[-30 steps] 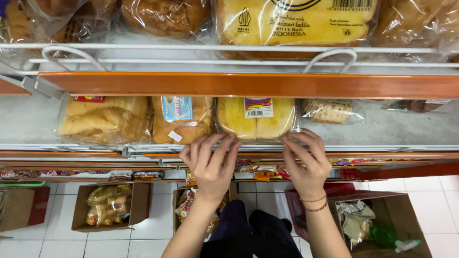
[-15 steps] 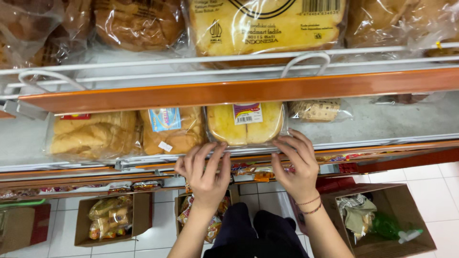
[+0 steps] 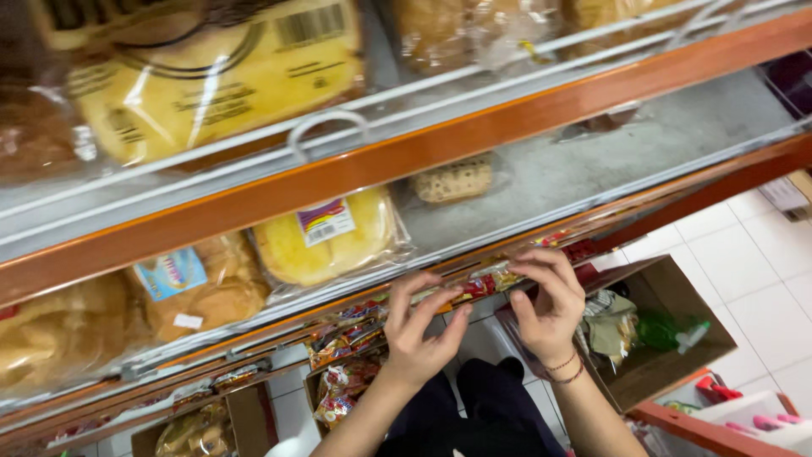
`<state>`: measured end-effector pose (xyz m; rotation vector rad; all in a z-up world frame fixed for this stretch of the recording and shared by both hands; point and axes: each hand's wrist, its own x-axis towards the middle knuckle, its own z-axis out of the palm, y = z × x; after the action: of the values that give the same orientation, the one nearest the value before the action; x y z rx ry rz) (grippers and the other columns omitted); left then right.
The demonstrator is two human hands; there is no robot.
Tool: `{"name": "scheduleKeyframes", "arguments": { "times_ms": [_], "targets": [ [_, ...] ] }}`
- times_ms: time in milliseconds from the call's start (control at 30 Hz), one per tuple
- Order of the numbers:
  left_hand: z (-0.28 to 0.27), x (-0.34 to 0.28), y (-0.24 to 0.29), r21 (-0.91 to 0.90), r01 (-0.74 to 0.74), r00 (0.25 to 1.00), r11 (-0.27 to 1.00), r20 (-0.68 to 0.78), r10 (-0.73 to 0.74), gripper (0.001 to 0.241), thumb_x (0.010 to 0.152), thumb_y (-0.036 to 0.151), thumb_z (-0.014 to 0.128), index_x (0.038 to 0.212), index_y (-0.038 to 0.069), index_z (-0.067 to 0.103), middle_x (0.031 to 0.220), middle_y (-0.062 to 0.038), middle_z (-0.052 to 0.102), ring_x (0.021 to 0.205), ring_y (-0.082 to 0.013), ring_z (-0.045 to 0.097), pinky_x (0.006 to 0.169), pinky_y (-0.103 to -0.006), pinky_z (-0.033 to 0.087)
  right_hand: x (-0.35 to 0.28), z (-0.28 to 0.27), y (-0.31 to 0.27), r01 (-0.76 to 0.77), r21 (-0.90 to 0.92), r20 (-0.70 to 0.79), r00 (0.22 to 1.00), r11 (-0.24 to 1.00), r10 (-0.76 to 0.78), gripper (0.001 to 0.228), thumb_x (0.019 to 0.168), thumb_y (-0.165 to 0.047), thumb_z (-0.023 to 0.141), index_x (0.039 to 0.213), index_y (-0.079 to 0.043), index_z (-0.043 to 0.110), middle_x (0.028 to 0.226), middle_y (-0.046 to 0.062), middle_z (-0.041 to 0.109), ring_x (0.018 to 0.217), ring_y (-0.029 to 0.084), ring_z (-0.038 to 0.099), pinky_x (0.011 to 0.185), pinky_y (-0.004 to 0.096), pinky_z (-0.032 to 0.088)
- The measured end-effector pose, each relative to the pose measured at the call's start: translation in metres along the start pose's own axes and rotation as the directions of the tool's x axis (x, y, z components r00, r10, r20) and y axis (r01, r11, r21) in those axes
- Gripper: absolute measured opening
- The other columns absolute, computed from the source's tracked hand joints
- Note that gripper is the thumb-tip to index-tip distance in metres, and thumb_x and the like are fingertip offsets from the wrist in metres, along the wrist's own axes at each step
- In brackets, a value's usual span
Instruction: The person takes packaged bread products from a cardboard box, scans them with a handheld barcode scanner, and places them onto a grocery shelf.
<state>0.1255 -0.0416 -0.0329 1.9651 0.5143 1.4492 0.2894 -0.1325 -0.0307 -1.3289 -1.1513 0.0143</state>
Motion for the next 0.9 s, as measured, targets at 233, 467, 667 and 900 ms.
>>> {"name": "scheduleKeyframes", "arguments": {
  "times_ms": [233,467,667,900],
  "targets": [
    [0.095,-0.002,0.015,-0.167,0.069,0.967,0.984,0.254,-0.024,0.031,0.077,0.007,0.087,0.106,0.007,0.074,0.116,-0.012,0.063,0.103,-0.0275,0.063,0.088,-0.0376,0.054,-0.036,-0.093,0.042,-0.219,-0.068,-0.161,0.965,0.973,0.206,0.017,0.093,0.003,0.065,0.109,0.005,0.069,0.113,0.014,0.067,0.107,0.022,0.065,0.098,0.030,0.052],
    [0.197,-0.027,0.032,-0.156,0.088,0.874,0.984,0.486,-0.001,0.025,0.081,0.011,0.083,0.104,0.010,0.074,0.117,-0.010,0.062,0.111,-0.0308,0.061,0.096,-0.0439,0.049,-0.080,-0.193,0.073,-0.381,-0.174,-0.339,0.889,0.908,0.308,0.016,0.093,0.006,0.063,0.107,0.004,0.070,0.106,0.012,0.068,0.101,0.020,0.066,0.092,0.028,0.053],
    [0.285,-0.067,0.039,-0.096,0.151,0.741,0.984,0.670,-0.049,0.021,0.084,0.014,0.078,0.104,0.010,0.075,0.118,-0.010,0.061,0.114,-0.0315,0.059,0.100,-0.0452,0.045,-0.123,-0.278,0.108,-0.536,-0.331,-0.461,0.810,0.777,0.363,0.012,0.091,0.005,0.065,0.102,0.002,0.071,0.098,0.010,0.070,0.093,0.018,0.068,0.084,0.026,0.053],
    [0.404,-0.161,-0.014,0.086,0.125,0.414,0.988,0.901,-0.131,0.027,0.084,0.019,0.075,0.110,0.012,0.074,0.118,-0.011,0.060,0.119,-0.0329,0.055,0.098,-0.0475,0.044,-0.193,-0.354,0.198,-0.721,-0.306,-0.543,0.669,0.622,0.508,0.013,0.091,-0.001,0.068,0.102,-0.001,0.073,0.092,0.008,0.070,0.085,0.015,0.069,0.079,0.026,0.054]
  ]
}}
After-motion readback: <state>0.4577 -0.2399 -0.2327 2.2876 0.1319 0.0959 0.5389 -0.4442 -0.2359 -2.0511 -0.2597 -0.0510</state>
